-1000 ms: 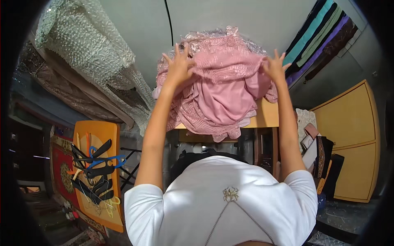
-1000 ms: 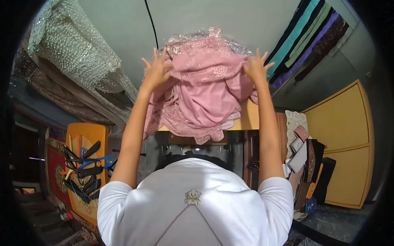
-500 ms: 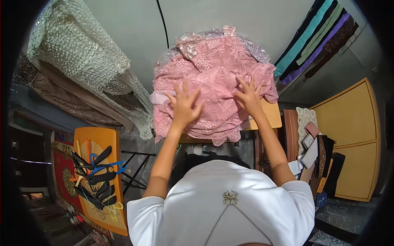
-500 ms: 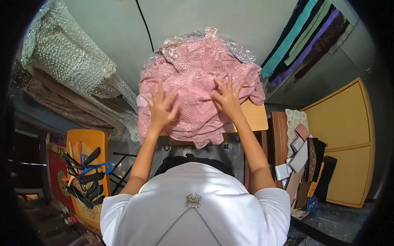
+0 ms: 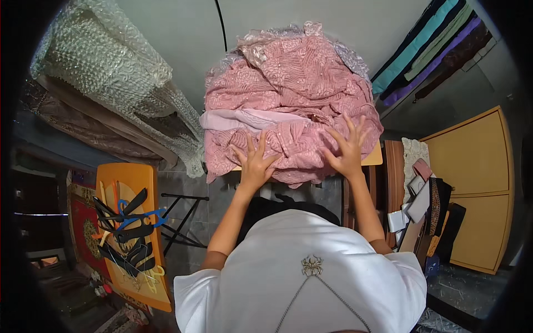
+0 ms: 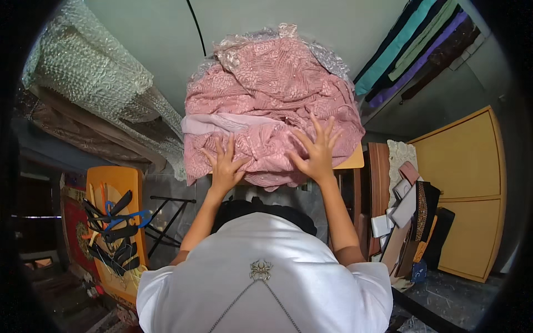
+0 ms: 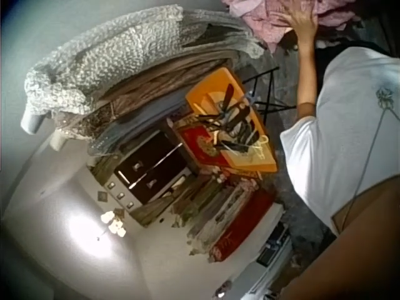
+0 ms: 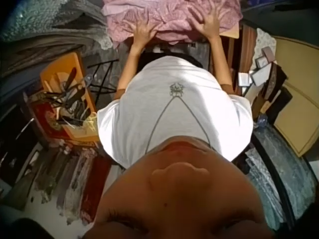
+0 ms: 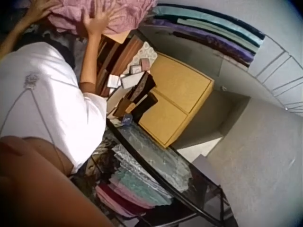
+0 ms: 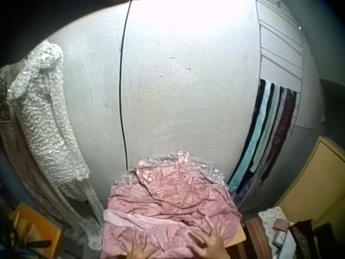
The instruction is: The recorder selects a pink lace garment from a rack, lays it on a table, and then places it on a hanger.
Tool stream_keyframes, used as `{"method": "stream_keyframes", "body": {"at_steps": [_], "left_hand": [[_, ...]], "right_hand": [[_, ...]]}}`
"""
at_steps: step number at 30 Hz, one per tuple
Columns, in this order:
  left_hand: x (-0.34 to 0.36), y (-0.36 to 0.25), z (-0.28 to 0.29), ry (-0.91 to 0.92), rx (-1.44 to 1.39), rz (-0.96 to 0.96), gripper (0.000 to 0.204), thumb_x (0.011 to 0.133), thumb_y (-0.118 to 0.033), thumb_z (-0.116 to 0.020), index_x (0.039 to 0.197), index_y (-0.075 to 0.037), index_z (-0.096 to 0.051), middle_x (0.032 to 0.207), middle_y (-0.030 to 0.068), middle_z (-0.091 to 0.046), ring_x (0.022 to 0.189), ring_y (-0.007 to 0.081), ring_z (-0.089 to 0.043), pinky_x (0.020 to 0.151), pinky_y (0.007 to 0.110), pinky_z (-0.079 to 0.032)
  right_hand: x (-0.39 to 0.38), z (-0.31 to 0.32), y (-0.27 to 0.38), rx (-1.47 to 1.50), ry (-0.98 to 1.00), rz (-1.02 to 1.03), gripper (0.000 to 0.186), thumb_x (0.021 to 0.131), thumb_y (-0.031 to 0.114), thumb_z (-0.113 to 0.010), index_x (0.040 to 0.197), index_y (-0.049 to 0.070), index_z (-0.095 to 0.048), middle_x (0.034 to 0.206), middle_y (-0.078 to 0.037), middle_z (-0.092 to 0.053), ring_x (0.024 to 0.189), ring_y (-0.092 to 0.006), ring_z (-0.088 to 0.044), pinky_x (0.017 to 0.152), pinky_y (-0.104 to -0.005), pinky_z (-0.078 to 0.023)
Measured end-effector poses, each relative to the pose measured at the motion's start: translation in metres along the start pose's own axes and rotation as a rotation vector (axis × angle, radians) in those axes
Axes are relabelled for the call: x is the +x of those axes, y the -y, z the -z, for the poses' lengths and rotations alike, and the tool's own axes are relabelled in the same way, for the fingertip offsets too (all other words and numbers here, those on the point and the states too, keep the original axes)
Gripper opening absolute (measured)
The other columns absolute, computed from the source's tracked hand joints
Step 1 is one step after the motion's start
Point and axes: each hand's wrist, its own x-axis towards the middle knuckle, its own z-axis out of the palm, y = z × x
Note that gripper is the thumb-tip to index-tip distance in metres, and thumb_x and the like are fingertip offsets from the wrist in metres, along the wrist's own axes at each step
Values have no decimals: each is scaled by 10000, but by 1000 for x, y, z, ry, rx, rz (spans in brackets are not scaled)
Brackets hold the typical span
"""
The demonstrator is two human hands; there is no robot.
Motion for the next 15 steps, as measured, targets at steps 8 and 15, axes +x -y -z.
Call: {"method": "stream_keyframes", "body": {"at_steps": [8, 15], "left_hand": [[-10, 2, 16, 130, -155, -79, 490, 550, -491, -749, 984, -277, -668, 1484, 110, -171, 1362, 404, -1, 922, 740, 57], [1, 1, 9, 213, -20, 197, 640, 584, -359, -741, 1176, -189, -569, 1483, 185, -98, 1352, 435, -23, 908, 758, 2]], "right_hand": [[-33, -65, 5, -78, 254, 77, 283, 691, 235, -691, 971, 268, -668, 1430, -88, -286, 1330, -462, -85, 927, -747, 12], [-80, -54, -5, -35, 108, 56, 207, 668, 235, -707, 872, 251, -675, 1407, -58, -335, 1338, -461, -58, 934, -726, 79]]}}
